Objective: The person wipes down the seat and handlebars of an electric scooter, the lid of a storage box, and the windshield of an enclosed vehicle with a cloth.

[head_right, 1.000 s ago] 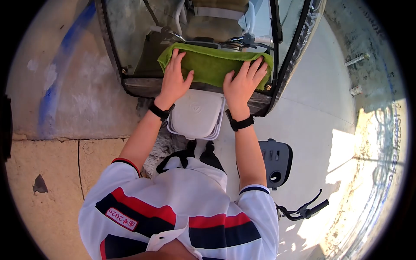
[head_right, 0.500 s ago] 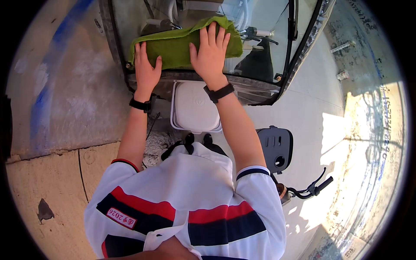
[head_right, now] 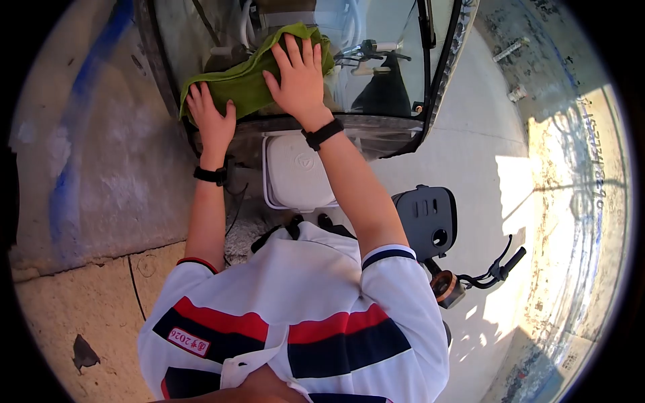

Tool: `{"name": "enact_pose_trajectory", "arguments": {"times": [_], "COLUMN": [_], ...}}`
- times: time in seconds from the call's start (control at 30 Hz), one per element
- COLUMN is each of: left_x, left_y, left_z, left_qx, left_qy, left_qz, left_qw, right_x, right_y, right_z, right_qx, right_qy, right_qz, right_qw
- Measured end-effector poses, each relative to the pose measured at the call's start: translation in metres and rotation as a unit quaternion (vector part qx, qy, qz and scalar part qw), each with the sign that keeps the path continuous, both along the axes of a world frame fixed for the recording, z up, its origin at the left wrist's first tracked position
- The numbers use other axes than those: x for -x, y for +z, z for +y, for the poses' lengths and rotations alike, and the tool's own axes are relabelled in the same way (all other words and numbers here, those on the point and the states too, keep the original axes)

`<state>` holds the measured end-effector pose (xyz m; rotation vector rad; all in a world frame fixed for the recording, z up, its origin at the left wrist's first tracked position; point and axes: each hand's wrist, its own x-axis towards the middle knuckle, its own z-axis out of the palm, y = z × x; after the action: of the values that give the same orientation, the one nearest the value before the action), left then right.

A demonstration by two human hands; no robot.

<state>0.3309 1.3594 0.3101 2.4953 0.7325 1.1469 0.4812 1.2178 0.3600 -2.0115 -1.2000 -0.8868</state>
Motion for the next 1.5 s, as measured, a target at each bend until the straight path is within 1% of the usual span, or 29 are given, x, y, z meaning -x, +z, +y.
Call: {"name": "enact_pose_trajectory", "arguments": {"times": [0.17, 0.27, 0.3, 0.4, 0.43, 0.53, 0.57, 0.67, 0.8, 0.97, 1.13, 1.23, 1.33, 1.43, 1.5], "left_x": [-0.022, -0.037, -0.042, -0.055, -0.060, -0.071, -0.075, -0.079, -0.077, -0.064, -0.050, -0.039, -0.028, -0.013, -0.003], "left_y": [0.006, 0.007, 0.006, 0.005, 0.004, 0.002, 0.001, 0.005, 0.006, 0.006, -0.004, -0.007, -0.011, -0.014, -0.017], "left_z": [-0.036, -0.064, -0.073, -0.100, -0.108, -0.131, -0.137, -0.145, -0.139, -0.124, -0.107, -0.097, -0.086, -0.070, -0.058], "left_qx": [-0.033, -0.027, -0.034, -0.005, -0.008, -0.018, -0.008, 0.016, 0.007, 0.010, 0.019, 0.054, 0.044, 0.074, 0.069], "left_qy": [-0.062, -0.109, -0.127, -0.186, -0.192, -0.213, -0.223, -0.243, -0.237, -0.186, -0.158, -0.160, -0.139, -0.106, -0.086], "left_qz": [-0.004, 0.018, 0.009, 0.030, 0.034, 0.050, 0.056, 0.058, 0.053, 0.048, 0.028, 0.021, 0.003, 0.000, -0.011], "left_qw": [0.997, 0.993, 0.991, 0.982, 0.981, 0.976, 0.973, 0.968, 0.970, 0.981, 0.987, 0.986, 0.989, 0.992, 0.994], "right_x": [-0.032, -0.047, -0.051, -0.064, -0.068, -0.075, -0.076, -0.075, -0.070, -0.062, -0.044, -0.033, -0.025, -0.014, -0.005], "right_y": [-0.008, -0.016, -0.019, -0.032, -0.036, -0.046, -0.049, -0.050, -0.046, -0.045, -0.045, -0.046, -0.049, -0.048, -0.051], "right_z": [-0.045, -0.082, -0.094, -0.128, -0.137, -0.161, -0.166, -0.170, -0.168, -0.158, -0.143, -0.130, -0.113, -0.094, -0.077], "right_qx": [-0.013, -0.002, 0.005, 0.020, 0.023, 0.006, 0.006, -0.001, -0.017, -0.035, -0.014, -0.002, 0.003, 0.014, 0.032], "right_qy": [-0.079, -0.126, -0.140, -0.173, -0.183, -0.181, -0.179, -0.171, -0.158, -0.142, -0.122, -0.112, -0.092, -0.075, -0.076], "right_qz": [0.004, 0.022, 0.026, 0.038, 0.041, 0.043, 0.060, 0.053, 0.058, 0.062, 0.068, 0.065, 0.060, 0.055, 0.052], "right_qw": [0.997, 0.992, 0.990, 0.984, 0.982, 0.982, 0.982, 0.984, 0.986, 0.987, 0.990, 0.992, 0.994, 0.996, 0.995]}}
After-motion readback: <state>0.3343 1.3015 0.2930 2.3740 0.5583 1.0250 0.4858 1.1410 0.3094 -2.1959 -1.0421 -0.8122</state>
